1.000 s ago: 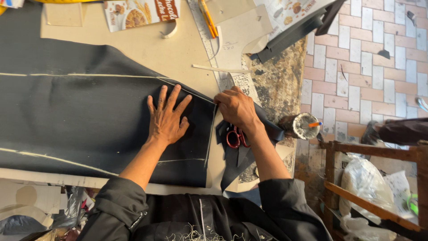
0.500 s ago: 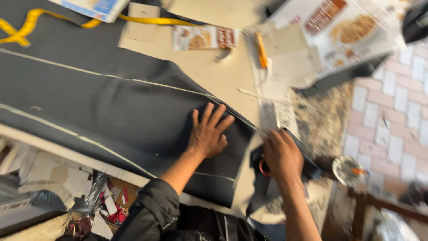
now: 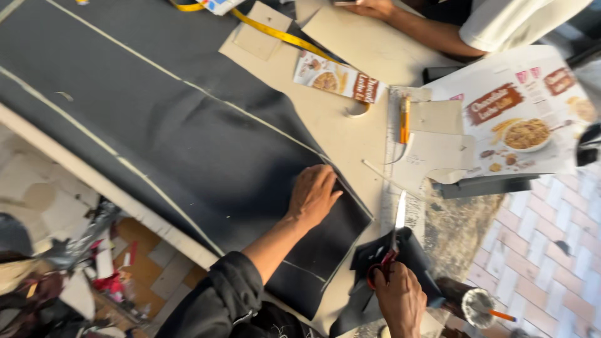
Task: The person cuts a large piece of dark fabric on a table using shears, following chalk lines. They reposition the fabric and continue cutting along marked edges, then set aside the cut pieces and handle a cereal box on the table.
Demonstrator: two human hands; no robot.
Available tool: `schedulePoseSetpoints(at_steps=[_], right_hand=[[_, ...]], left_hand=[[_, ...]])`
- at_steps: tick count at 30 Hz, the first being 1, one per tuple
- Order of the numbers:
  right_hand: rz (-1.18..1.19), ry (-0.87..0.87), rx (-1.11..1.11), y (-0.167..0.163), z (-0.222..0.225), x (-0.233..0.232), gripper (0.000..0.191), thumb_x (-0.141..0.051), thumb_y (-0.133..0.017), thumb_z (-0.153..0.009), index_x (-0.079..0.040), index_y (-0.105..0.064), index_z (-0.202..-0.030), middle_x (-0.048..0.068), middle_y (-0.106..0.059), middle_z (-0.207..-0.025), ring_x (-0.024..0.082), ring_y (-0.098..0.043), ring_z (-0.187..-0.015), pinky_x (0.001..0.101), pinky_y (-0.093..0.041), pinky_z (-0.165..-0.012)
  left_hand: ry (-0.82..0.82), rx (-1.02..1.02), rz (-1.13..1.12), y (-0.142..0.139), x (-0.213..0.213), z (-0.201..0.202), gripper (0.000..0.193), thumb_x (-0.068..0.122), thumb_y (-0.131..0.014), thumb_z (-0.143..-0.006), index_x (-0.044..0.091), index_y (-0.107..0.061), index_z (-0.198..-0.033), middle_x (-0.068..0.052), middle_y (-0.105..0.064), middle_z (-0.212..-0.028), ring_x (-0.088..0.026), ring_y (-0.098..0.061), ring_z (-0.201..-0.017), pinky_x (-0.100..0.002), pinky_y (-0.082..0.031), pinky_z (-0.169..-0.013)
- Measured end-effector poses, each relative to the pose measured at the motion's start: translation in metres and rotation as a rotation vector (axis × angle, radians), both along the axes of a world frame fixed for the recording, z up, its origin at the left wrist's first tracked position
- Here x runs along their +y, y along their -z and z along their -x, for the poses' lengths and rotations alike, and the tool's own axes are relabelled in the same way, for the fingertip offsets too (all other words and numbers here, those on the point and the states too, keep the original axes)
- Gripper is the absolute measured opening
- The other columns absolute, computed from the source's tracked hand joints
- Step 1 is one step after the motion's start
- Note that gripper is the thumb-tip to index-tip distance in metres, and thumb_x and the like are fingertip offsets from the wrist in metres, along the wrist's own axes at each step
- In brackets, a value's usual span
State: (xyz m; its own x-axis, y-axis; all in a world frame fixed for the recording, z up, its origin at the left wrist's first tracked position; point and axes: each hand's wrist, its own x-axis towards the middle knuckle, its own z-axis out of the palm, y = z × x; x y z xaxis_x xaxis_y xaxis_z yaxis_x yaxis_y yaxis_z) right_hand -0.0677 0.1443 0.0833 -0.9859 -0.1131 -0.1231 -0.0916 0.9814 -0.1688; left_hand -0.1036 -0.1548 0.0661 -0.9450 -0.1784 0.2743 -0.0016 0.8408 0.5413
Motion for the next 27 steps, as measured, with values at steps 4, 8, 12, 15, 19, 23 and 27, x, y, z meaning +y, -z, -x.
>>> schedulePoseSetpoints(at_steps=[4, 8, 12, 15, 19, 23, 27], right_hand=[[0.246, 0.154, -0.385, -0.028, 0.035, 0.003, 0.032, -0.027, -0.078, -0.077, -0.004, -0.073, -0.098, 0.006, -0.077, -0.076, 0.019, -0.077, -0.075, 0.0330, -0.057, -0.069], [0.509, 0.316, -0.736, -0.041, 0.058, 0.007, 0.033, -0.031, -0.076, -0.086, 0.002, -0.073, -0.089, 0.011, -0.069, -0.066, 0.018, -0.055, -0.056, 0.0327, -0.039, -0.052], [0.579, 0.382, -0.767, -0.058, 0.062, 0.007, 0.046, -0.040, -0.067, -0.094, 0.004, -0.067, -0.081, 0.013, -0.065, -0.060, 0.020, -0.056, -0.049, 0.0328, -0.039, -0.045], [0.546, 0.401, -0.814, -0.077, 0.076, 0.017, 0.046, -0.036, -0.066, -0.094, 0.007, -0.067, -0.078, 0.015, -0.061, -0.056, 0.023, -0.057, -0.046, 0.0339, -0.041, -0.043], [0.475, 0.568, -0.857, -0.080, 0.126, 0.016, 0.016, -0.009, -0.068, -0.091, 0.007, -0.066, -0.091, 0.018, -0.069, -0.066, 0.027, -0.063, -0.052, 0.0365, -0.045, -0.049], [0.241, 0.347, -0.880, -0.049, 0.196, -0.043, 0.024, -0.019, -0.067, -0.091, 0.004, -0.064, -0.085, 0.014, -0.067, -0.063, 0.023, -0.064, -0.052, 0.0346, -0.046, -0.048], [0.081, -0.042, -0.917, -0.009, 0.226, -0.108, 0.031, -0.028, -0.066, -0.091, 0.001, -0.062, -0.079, 0.011, -0.066, -0.060, 0.020, -0.064, -0.051, 0.0327, -0.047, -0.047]], left_hand=[[-0.149, 0.088, 0.028, 0.002, -0.005, 0.000, 0.072, 0.040, -0.079, -0.084, -0.001, -0.052, -0.137, -0.018, -0.040, -0.151, -0.038, -0.037, -0.142, -0.056, -0.035, -0.108], [-0.214, 0.004, 0.082, -0.007, -0.010, -0.003, 0.079, 0.051, -0.075, -0.084, 0.001, -0.048, -0.139, -0.025, -0.033, -0.154, -0.044, -0.027, -0.145, -0.062, -0.029, -0.108], [-0.220, 0.002, 0.051, -0.014, -0.016, -0.002, 0.081, 0.050, -0.074, -0.082, 0.005, -0.046, -0.144, -0.024, -0.032, -0.156, -0.044, -0.027, -0.145, -0.063, -0.028, -0.108], [-0.227, 0.005, -0.006, -0.016, -0.019, -0.001, 0.082, 0.047, -0.077, -0.079, 0.006, -0.047, -0.143, -0.023, -0.033, -0.155, -0.045, -0.029, -0.144, -0.065, -0.029, -0.108], [-0.222, 0.022, -0.067, -0.020, -0.026, -0.006, 0.078, 0.043, -0.078, -0.080, 0.005, -0.048, -0.142, -0.024, -0.034, -0.155, -0.047, -0.033, -0.144, -0.065, -0.031, -0.107], [-0.211, 0.063, -0.117, -0.021, -0.044, -0.021, 0.077, 0.042, -0.077, -0.081, 0.005, -0.049, -0.142, -0.027, -0.033, -0.156, -0.048, -0.031, -0.147, -0.067, -0.030, -0.109], [-0.225, 0.069, -0.103, -0.017, -0.057, -0.030, 0.075, 0.042, -0.076, -0.082, 0.004, -0.051, -0.141, -0.027, -0.034, -0.156, -0.046, -0.032, -0.148, -0.065, -0.031, -0.112]])
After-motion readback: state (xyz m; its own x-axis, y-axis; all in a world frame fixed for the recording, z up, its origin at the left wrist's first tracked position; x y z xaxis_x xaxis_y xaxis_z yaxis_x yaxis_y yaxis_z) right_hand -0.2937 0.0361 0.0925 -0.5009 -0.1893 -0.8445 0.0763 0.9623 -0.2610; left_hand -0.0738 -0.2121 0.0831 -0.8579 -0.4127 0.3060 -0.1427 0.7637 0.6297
